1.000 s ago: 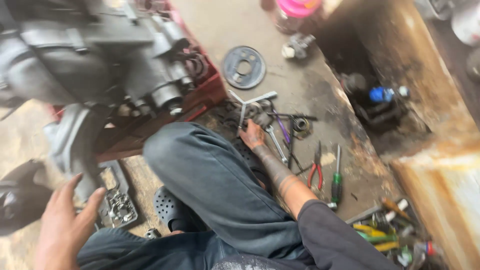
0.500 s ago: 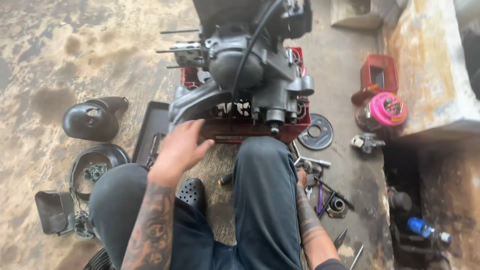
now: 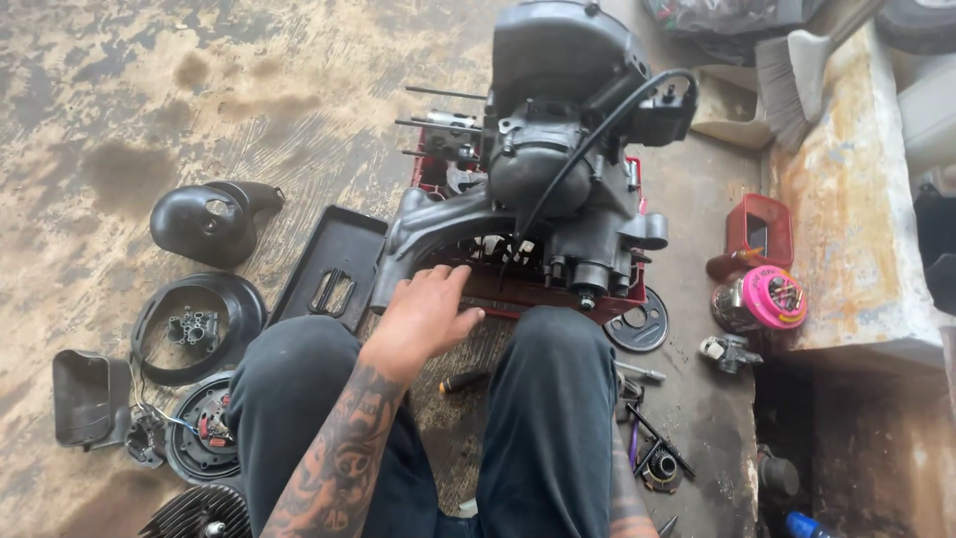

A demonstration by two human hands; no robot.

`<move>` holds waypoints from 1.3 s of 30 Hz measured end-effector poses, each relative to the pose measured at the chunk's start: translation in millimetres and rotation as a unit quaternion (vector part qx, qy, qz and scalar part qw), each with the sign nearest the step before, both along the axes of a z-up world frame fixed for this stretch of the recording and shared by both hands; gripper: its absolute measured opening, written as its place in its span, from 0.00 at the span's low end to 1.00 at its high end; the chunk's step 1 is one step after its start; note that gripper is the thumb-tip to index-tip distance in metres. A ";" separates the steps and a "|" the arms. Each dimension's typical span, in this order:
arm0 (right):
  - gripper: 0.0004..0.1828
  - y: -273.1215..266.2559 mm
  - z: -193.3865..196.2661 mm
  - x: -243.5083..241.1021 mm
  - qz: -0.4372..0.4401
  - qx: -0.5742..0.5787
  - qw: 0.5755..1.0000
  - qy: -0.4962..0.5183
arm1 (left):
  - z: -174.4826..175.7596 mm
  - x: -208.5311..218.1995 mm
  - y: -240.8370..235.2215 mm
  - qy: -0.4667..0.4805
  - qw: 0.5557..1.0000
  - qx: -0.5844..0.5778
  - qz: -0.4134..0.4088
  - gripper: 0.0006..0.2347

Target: The person sits on the floor and works on a disassembled engine placed on a red toolbox. They use a T-handle wrench to tighten bolts on the engine casing and handle various small parts and tools scattered around the workspace.

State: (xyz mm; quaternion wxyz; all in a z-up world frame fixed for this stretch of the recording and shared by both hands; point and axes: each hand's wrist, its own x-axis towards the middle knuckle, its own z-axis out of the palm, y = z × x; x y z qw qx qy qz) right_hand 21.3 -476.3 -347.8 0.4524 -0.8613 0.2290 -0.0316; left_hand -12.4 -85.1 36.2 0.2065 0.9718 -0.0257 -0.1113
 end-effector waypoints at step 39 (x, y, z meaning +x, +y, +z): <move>0.03 113.6 369.5 -117.3 0.345 -0.114 0.897 -0.251 | 14.1 -49.6 -90.1 0.296 0.825 -0.481 -0.023 0.25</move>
